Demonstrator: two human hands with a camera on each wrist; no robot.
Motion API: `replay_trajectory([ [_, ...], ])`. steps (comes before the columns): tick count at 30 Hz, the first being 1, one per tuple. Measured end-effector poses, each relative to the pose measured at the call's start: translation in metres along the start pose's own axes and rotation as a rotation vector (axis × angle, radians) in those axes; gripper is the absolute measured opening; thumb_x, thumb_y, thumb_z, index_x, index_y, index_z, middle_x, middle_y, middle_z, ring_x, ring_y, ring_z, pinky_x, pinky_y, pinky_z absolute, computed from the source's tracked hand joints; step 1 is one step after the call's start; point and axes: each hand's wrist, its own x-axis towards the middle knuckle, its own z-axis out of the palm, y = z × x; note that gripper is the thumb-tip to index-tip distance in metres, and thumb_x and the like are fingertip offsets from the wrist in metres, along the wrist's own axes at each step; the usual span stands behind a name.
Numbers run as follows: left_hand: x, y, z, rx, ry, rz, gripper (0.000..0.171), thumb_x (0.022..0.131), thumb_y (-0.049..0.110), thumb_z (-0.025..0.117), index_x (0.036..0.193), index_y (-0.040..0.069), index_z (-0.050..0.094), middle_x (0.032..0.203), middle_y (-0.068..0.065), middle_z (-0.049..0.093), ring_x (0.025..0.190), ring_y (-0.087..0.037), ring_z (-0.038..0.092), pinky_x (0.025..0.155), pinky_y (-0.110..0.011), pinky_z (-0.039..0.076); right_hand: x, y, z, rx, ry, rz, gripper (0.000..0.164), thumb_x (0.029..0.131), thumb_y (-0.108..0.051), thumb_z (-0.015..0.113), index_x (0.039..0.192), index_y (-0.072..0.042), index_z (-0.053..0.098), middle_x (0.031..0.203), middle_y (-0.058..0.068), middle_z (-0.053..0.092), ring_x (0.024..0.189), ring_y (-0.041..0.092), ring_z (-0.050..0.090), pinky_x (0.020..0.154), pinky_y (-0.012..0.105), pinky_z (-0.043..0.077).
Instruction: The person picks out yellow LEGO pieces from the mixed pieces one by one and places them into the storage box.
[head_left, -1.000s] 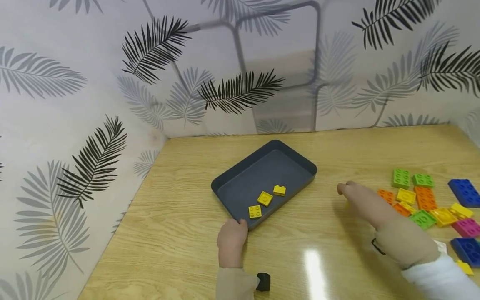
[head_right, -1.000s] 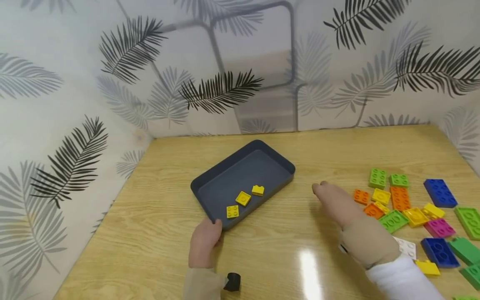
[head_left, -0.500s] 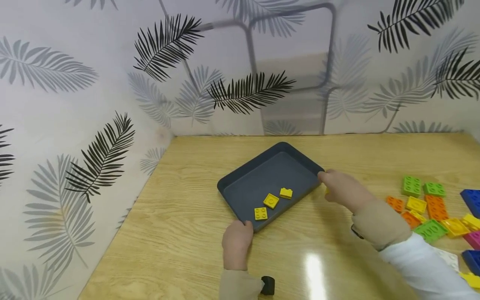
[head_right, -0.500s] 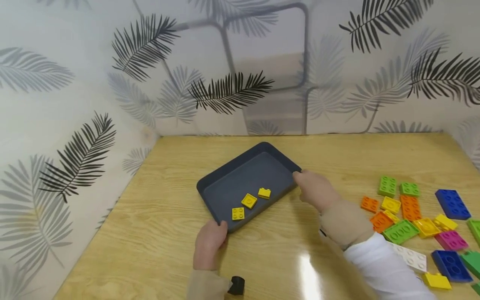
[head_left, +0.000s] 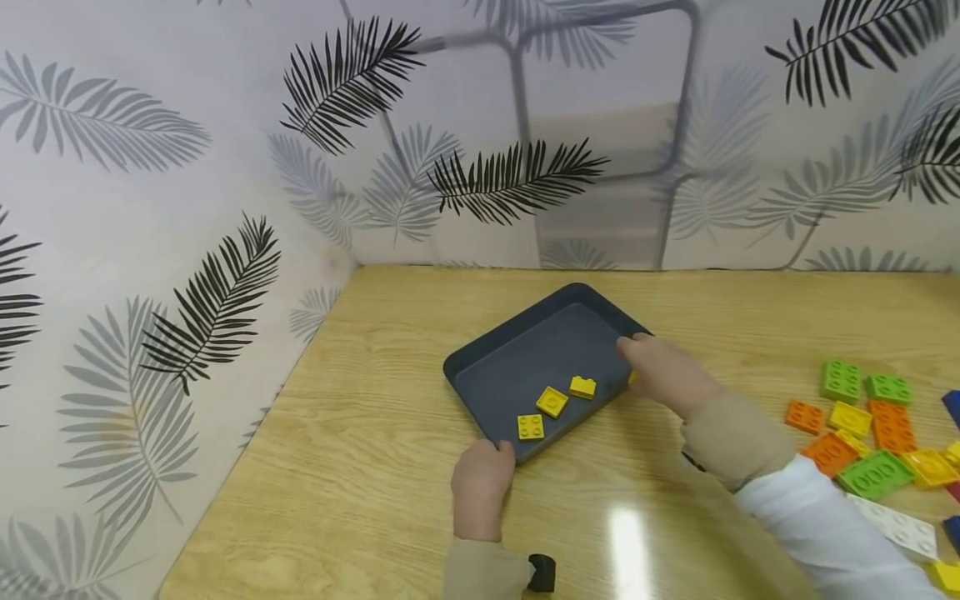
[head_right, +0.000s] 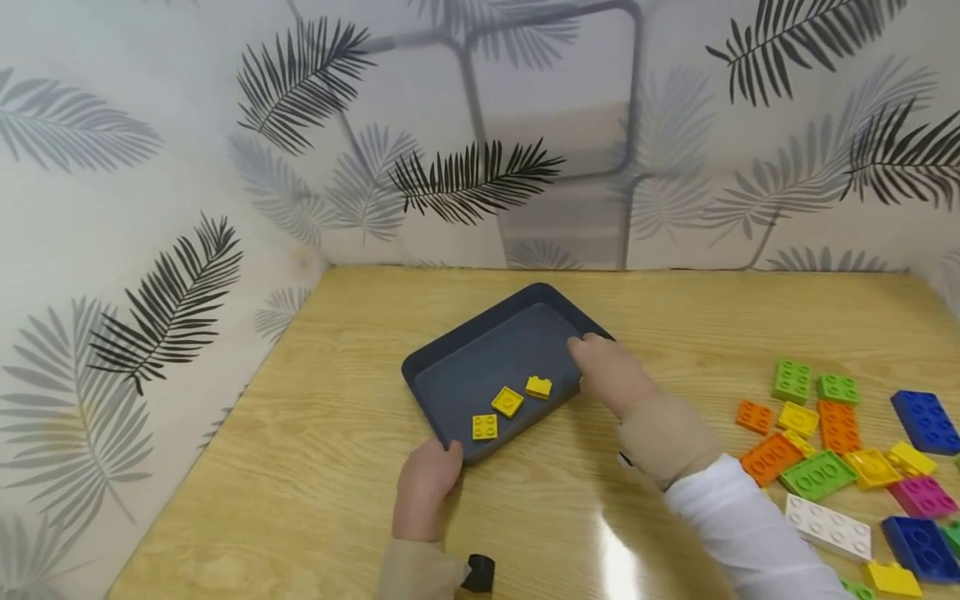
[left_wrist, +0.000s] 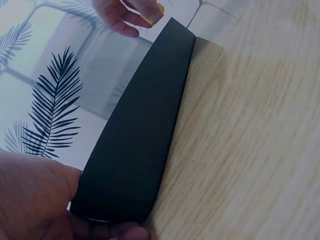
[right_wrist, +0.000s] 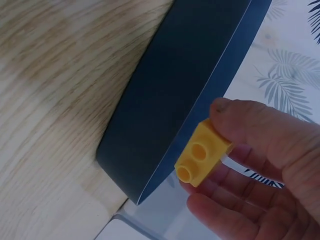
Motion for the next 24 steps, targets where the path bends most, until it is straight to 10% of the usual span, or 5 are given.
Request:
replay_trajectory([
  [10,-0.001,-0.001,-0.001,-0.004,0.002,-0.001,0.034,0.091,0.021,0.045,0.086,-0.006,0.065,0.082,-0.018,0.063,0.071,-0.029,0.061,0.06,-0.041,0.047,0.014,-0.002,0.001,0.005,0.049,-0.028,0.034,0.07,0.004,0.074,0.098,0.009,0.055,0.087,0.02,0.056,0.077,0.031,0.059,0.066,0.034,0.049],
  [24,-0.002,-0.001,-0.002,-0.037,0.005,0.005,0.034,0.091,0.021,0.046,0.087,-0.008,0.064,0.081,-0.019,0.063,0.07,-0.028,0.06,0.061,-0.042,0.047,0.037,0.0,0.017,-0.022,-0.109,0.042,0.035,0.076,-0.001,0.07,0.106,0.007,0.055,0.097,0.02,0.058,0.082,0.03,0.059,0.066,0.036,0.049],
])
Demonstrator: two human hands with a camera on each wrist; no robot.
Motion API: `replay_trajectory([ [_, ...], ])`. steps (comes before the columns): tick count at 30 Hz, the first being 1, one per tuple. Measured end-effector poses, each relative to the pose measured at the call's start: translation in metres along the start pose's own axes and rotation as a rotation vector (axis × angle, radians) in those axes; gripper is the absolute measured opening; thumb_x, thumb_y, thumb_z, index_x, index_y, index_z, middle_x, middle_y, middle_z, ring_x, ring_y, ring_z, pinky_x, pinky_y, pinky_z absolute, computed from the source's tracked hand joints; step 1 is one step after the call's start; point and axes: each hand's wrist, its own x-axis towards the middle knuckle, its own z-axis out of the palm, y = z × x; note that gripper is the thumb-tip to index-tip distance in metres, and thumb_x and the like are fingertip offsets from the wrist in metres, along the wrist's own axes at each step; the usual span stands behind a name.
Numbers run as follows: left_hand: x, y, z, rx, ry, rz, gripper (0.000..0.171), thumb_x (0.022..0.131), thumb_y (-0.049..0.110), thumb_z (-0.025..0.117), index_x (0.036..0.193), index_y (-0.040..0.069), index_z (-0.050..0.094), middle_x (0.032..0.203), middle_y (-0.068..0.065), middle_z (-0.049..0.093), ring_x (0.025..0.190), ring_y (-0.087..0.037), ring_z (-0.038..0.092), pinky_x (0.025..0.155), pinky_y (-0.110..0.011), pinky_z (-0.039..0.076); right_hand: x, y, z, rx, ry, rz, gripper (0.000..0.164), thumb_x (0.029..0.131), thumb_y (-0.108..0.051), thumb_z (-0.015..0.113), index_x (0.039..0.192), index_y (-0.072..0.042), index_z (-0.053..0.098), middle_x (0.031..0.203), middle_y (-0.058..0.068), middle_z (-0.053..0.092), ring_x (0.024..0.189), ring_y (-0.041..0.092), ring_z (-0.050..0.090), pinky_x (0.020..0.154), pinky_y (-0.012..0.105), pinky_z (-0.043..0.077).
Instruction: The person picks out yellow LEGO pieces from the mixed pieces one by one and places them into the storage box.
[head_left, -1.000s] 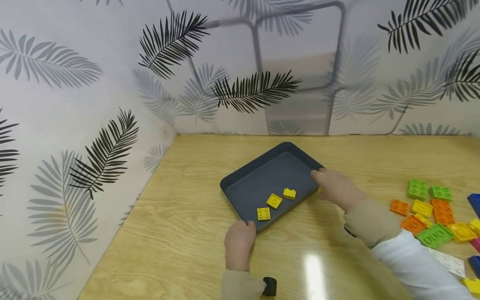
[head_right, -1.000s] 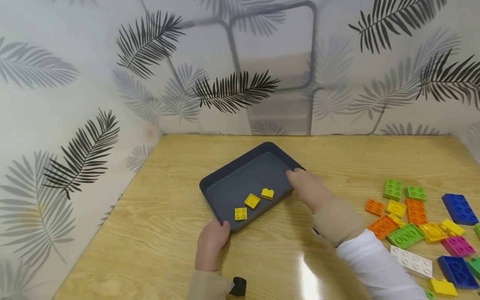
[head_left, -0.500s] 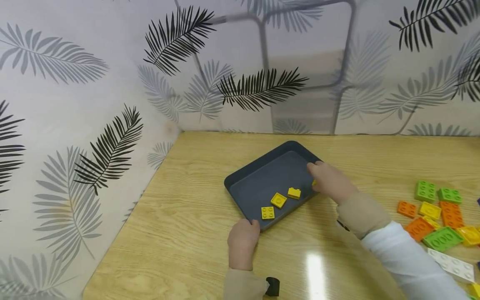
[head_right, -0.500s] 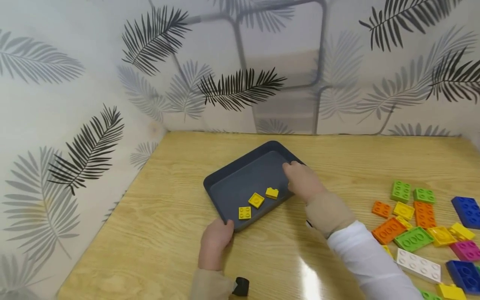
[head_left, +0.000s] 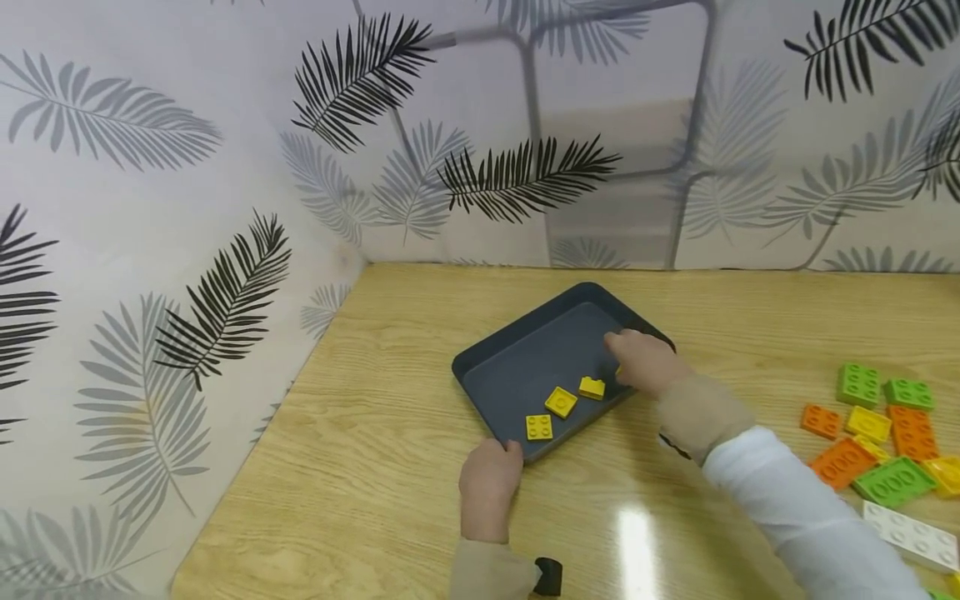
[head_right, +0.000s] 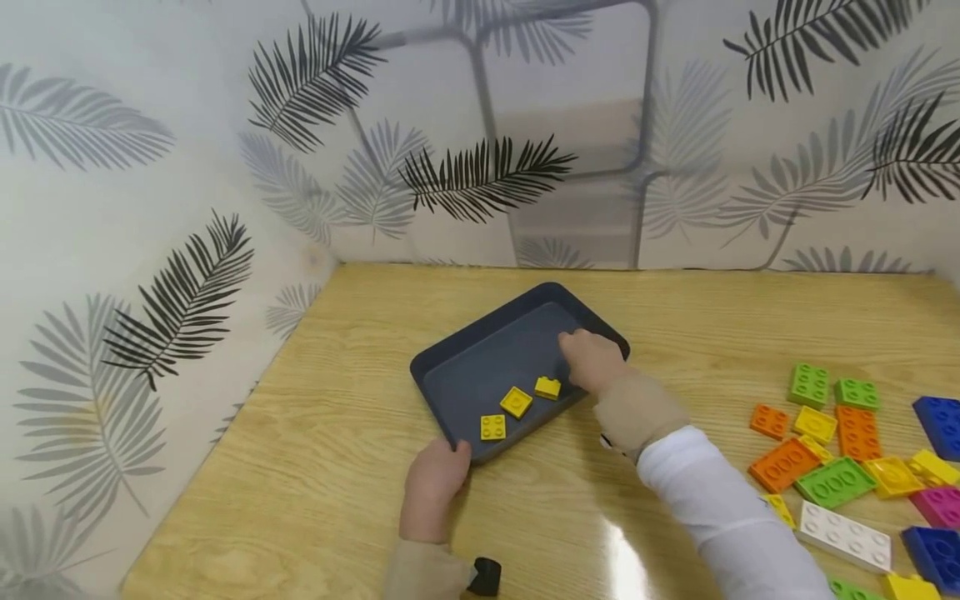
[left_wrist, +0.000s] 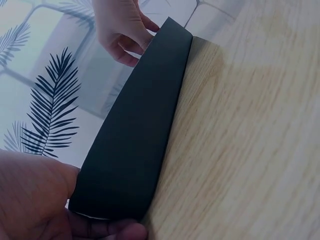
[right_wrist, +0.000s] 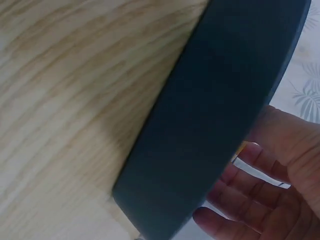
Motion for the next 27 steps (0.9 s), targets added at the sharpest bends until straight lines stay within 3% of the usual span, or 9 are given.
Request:
replay_trajectory([
  [11,-0.004,0.001,0.004,0.002,-0.006,-0.009,0.034,0.091,0.021,0.046,0.088,-0.007,0.064,0.083,-0.019,0.063,0.072,-0.03,0.061,0.063,-0.042,0.047,0.002,0.003,0.011,0.033,-0.072,0.031,0.035,0.078,-0.002,0.068,0.108,0.008,0.055,0.101,0.022,0.06,0.089,0.033,0.059,0.07,0.037,0.049],
  [20,-0.001,0.003,0.004,0.032,-0.023,-0.013,0.036,0.091,0.024,0.044,0.085,-0.006,0.064,0.08,-0.017,0.062,0.069,-0.027,0.06,0.06,-0.04,0.047,-0.022,0.021,-0.003,0.054,0.127,-0.005,0.03,0.08,-0.005,0.067,0.104,0.008,0.055,0.097,0.022,0.058,0.087,0.034,0.059,0.072,0.04,0.048],
  [27,0.002,0.001,0.003,0.038,-0.029,-0.024,0.036,0.092,0.024,0.044,0.087,-0.006,0.064,0.081,-0.018,0.062,0.07,-0.029,0.06,0.06,-0.042,0.046,-0.051,0.048,-0.024,0.033,0.13,0.071,0.035,0.08,-0.003,0.066,0.107,0.012,0.052,0.1,0.029,0.057,0.084,0.038,0.058,0.07,0.044,0.047],
])
